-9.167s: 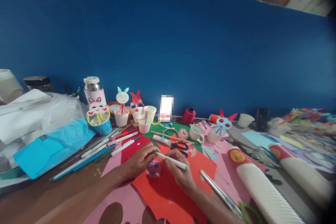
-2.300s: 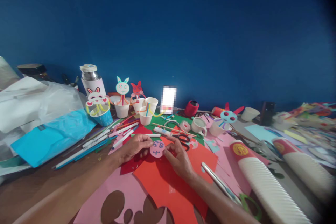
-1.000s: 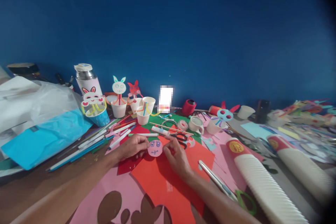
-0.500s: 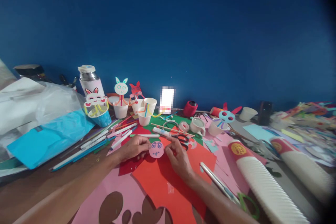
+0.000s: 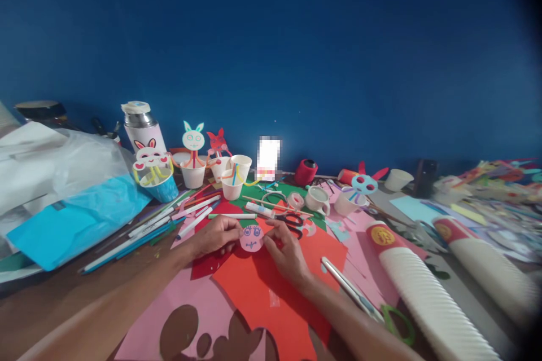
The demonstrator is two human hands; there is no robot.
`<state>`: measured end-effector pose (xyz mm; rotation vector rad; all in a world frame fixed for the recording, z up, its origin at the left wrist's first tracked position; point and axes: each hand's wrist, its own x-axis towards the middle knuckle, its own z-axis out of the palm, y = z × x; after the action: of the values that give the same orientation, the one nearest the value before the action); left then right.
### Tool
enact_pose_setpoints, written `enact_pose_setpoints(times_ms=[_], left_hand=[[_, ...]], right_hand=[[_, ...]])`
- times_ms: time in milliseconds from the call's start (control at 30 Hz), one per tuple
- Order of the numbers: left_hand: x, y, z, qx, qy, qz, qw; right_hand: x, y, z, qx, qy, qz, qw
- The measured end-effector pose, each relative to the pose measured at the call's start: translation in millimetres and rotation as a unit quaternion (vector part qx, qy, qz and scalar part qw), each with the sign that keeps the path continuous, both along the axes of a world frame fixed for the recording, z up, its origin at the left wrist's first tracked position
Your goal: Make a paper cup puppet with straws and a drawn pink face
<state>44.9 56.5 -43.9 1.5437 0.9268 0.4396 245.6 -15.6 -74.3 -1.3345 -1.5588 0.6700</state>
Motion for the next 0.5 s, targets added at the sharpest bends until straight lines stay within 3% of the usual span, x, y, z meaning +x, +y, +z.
enact_pose_setpoints(times_ms=[500], left_hand=[[-1.1,0.6,-3.7,0.010,0.002,-0.008,1.000]], right_hand=[[-0.1,0.8,-4.7,0.022,-0.030,0.000,0.999]])
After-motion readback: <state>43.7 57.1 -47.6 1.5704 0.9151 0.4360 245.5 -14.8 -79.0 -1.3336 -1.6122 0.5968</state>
